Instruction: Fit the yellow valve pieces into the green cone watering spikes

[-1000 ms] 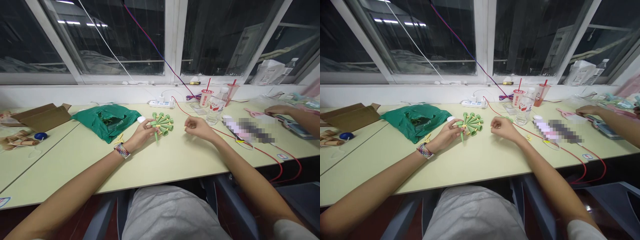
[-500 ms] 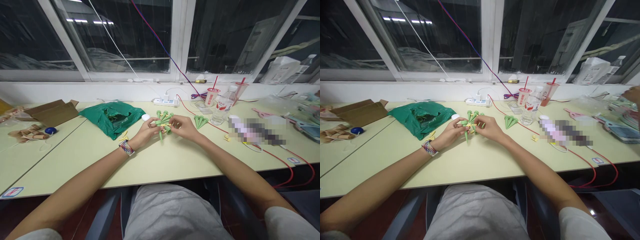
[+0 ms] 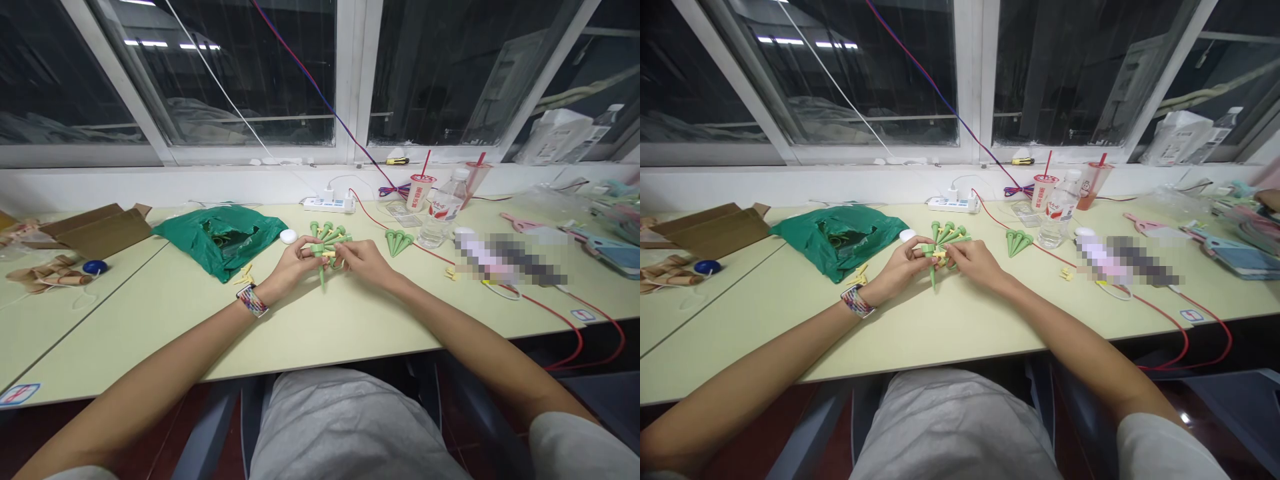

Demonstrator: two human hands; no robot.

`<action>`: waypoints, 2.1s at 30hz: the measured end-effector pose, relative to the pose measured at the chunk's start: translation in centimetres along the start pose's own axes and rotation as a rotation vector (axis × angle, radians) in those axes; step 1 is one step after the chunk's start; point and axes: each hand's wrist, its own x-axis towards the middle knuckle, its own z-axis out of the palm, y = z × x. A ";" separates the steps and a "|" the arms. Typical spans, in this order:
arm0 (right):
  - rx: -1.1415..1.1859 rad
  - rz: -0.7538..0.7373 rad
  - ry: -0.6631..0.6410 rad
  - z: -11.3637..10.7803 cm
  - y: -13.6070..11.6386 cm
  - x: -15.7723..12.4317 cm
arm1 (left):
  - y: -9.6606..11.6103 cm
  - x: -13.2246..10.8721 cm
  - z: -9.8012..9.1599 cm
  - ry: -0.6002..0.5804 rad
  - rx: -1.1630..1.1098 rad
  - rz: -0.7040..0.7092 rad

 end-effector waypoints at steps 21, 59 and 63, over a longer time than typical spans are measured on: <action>0.290 0.009 0.023 1.4 0.5 -0.6 | 0.3 -0.1 0.1 -0.004 0.051 -0.011; -0.327 -0.182 -0.028 -0.6 -1.1 -3.9 | 0.6 0.3 -0.3 0.070 -0.014 0.004; -0.544 -0.229 -0.317 -0.9 -2.3 -8.2 | 1.0 0.2 -0.2 0.090 -0.034 0.006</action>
